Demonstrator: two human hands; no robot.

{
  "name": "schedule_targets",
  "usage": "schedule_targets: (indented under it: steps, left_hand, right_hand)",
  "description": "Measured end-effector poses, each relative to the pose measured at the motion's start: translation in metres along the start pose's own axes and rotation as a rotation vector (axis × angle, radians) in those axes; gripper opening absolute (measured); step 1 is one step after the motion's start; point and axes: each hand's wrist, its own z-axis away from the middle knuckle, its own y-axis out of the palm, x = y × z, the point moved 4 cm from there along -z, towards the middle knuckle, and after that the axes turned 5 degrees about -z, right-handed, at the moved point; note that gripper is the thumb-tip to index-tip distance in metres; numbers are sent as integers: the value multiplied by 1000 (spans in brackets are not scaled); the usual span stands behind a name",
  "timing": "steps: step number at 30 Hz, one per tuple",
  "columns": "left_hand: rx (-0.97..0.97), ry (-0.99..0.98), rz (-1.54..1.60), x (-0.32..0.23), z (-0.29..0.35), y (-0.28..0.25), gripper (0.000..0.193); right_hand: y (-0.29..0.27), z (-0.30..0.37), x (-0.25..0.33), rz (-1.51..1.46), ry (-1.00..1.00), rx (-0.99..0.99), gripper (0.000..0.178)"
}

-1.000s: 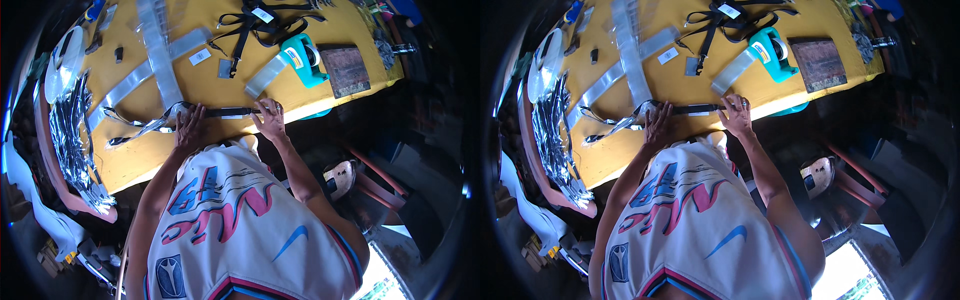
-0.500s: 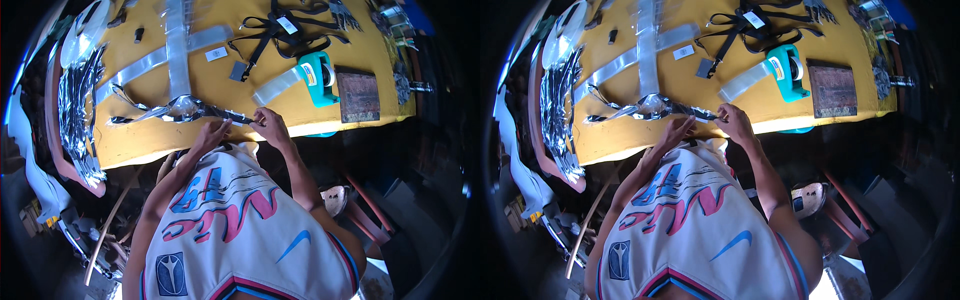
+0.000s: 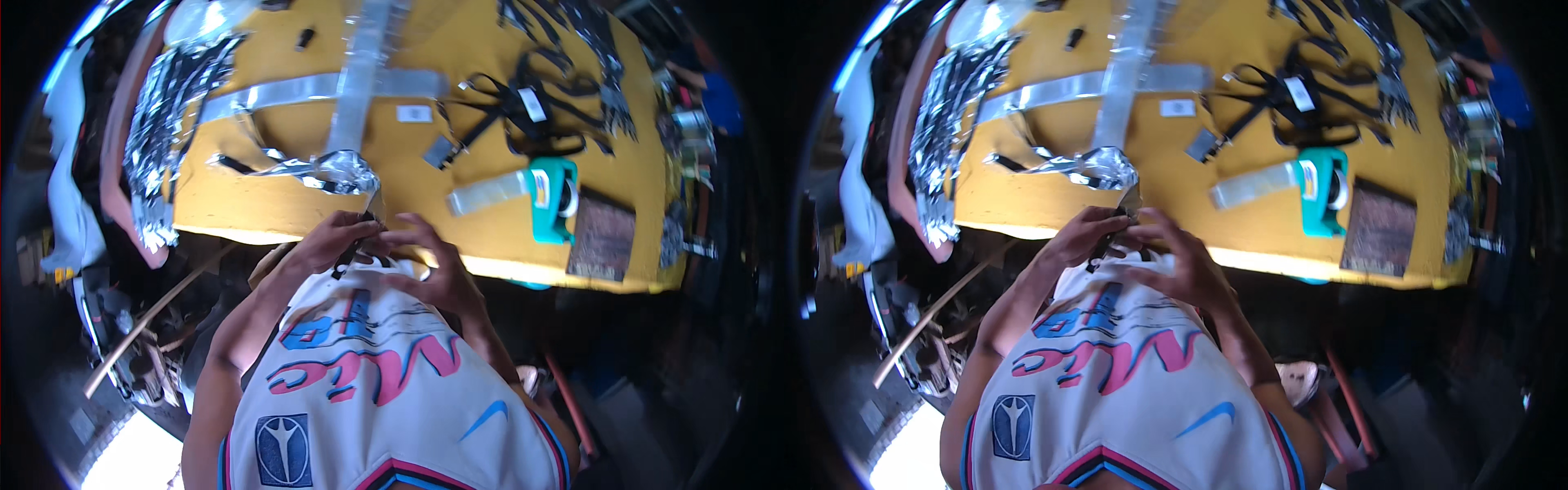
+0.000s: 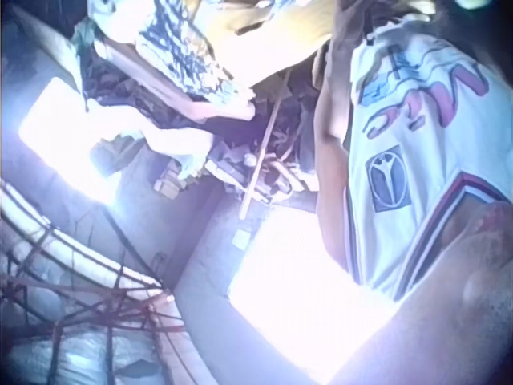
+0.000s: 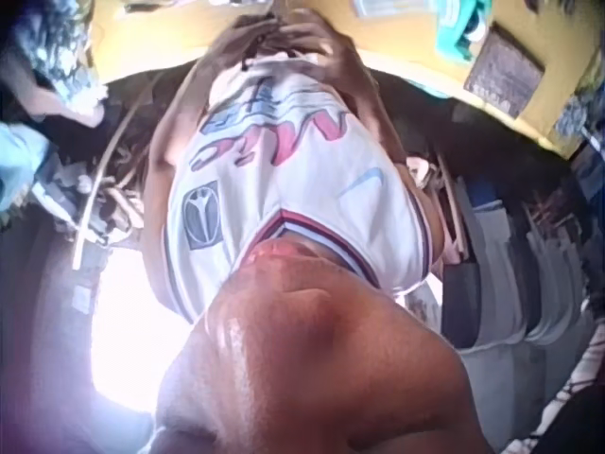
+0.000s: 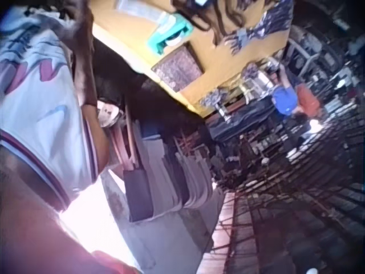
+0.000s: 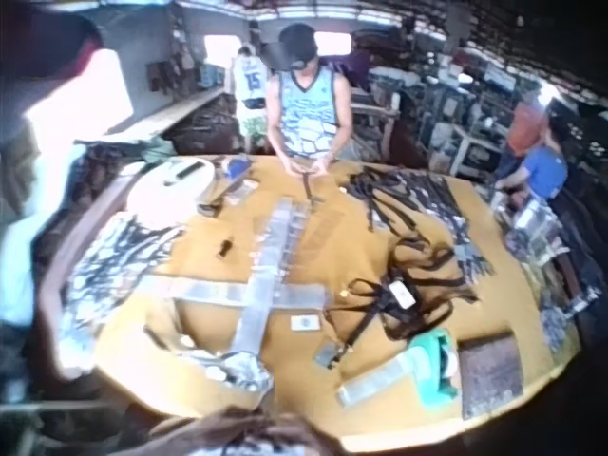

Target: The person is assembling black nylon straps by attaching buckles and using clear adhesive tape to secure parts on a yellow work table.

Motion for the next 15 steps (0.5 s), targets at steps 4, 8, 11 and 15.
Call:
schedule_targets:
  steps: [4,8,11,15]
  left_hand:
    - [-95,301,-284,-74,93,-32,36]
    - [-361,521,-453,-158,227,-64,33]
    - [-826,745,-579,-193,344,-103,37]
    - [-920,1097,-460,-236,478,-167,34]
  right_hand:
    - [-28,-1,-42,-199,180,-359,54]
    - [-23,-12,-95,-88,310,-287,47]
    - [2,-26,-117,-6,346,-167,42]
    - [39,-50,-114,16,395,-51,38]
